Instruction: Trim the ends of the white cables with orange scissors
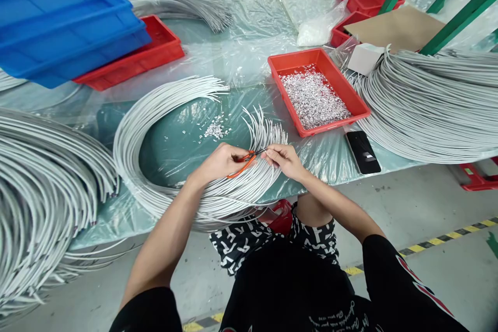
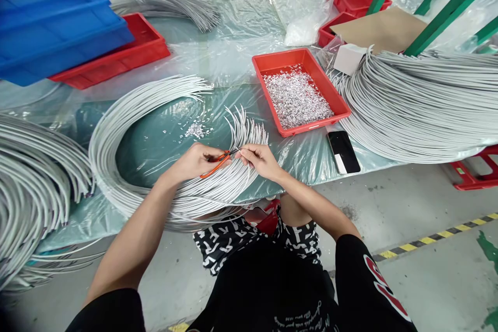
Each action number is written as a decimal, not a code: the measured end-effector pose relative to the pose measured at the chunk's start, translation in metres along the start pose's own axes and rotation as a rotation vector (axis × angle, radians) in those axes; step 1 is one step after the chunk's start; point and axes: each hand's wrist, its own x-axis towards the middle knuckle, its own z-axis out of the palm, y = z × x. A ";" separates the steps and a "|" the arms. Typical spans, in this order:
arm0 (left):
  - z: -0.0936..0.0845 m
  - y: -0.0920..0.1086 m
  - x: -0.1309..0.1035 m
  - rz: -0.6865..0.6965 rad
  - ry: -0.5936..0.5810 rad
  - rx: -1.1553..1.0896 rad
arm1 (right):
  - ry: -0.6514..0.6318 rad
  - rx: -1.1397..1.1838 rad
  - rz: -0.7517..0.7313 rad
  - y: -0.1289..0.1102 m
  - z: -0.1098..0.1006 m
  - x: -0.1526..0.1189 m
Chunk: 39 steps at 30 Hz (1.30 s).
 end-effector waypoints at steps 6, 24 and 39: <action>0.000 0.001 0.002 -0.004 0.047 -0.042 | 0.064 0.110 0.054 -0.003 -0.001 0.002; 0.014 0.007 0.009 0.003 0.223 -0.284 | 0.159 -0.570 -0.324 0.003 0.012 -0.005; 0.012 0.001 0.007 0.000 0.236 -0.236 | 0.146 -0.480 -0.211 0.002 0.012 -0.004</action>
